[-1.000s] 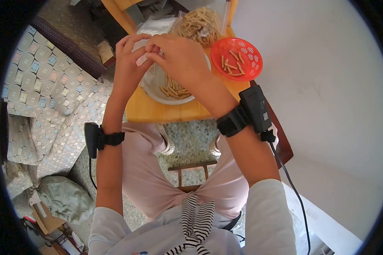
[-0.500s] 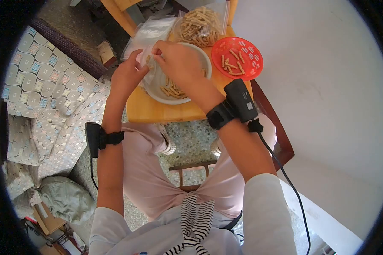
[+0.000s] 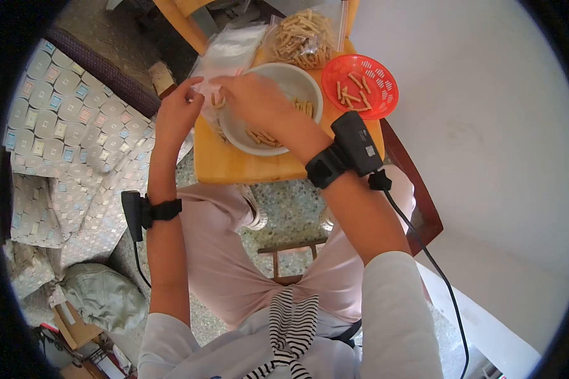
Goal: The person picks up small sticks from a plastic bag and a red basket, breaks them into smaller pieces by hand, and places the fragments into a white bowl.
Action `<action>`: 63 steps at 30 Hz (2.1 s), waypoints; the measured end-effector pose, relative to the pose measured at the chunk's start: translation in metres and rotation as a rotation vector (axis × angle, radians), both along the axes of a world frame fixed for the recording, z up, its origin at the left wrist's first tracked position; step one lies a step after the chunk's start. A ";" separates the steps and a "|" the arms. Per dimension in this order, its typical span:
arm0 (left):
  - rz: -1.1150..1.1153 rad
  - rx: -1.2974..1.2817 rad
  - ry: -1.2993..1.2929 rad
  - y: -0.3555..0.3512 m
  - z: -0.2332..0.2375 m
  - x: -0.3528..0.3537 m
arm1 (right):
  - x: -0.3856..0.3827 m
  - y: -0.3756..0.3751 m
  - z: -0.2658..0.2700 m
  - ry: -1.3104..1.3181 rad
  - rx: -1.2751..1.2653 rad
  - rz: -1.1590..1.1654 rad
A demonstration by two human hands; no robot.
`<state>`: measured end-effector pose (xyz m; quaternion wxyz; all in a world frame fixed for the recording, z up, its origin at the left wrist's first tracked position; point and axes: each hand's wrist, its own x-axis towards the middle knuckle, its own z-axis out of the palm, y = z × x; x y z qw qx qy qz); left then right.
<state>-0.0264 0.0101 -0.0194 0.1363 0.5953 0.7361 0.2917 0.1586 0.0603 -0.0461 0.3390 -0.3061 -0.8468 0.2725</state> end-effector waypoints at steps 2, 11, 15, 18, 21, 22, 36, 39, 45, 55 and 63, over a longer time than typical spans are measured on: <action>-0.009 -0.017 0.106 -0.001 -0.002 0.003 | 0.008 0.001 0.011 0.033 0.023 -0.055; -0.087 0.215 0.243 0.007 -0.007 0.006 | 0.040 0.005 -0.010 -0.716 0.014 0.093; -0.056 0.128 0.207 0.005 -0.005 0.010 | 0.037 -0.014 -0.018 -0.812 -0.031 -0.012; -0.045 0.203 0.219 0.005 -0.006 0.009 | 0.034 -0.009 -0.021 -0.856 -0.060 -0.007; -0.076 0.246 0.198 0.006 -0.004 0.013 | 0.038 -0.008 -0.030 -0.890 0.019 -0.024; -0.117 0.280 0.144 0.007 -0.001 0.016 | 0.039 -0.009 -0.033 -0.852 0.109 -0.036; -0.364 0.299 0.076 0.001 0.006 0.039 | 0.045 0.006 -0.024 -0.811 0.234 -0.121; -0.411 0.178 0.086 -0.001 0.008 0.042 | 0.046 0.008 -0.015 -0.679 0.202 -0.131; -0.493 0.104 0.135 0.003 0.000 0.042 | 0.043 0.009 -0.015 -0.484 0.164 -0.150; -0.463 0.118 0.098 0.004 0.004 0.037 | 0.046 0.000 -0.004 -0.352 0.073 -0.131; -0.451 0.088 0.076 0.000 0.010 0.037 | 0.041 -0.006 -0.010 -0.456 0.108 -0.120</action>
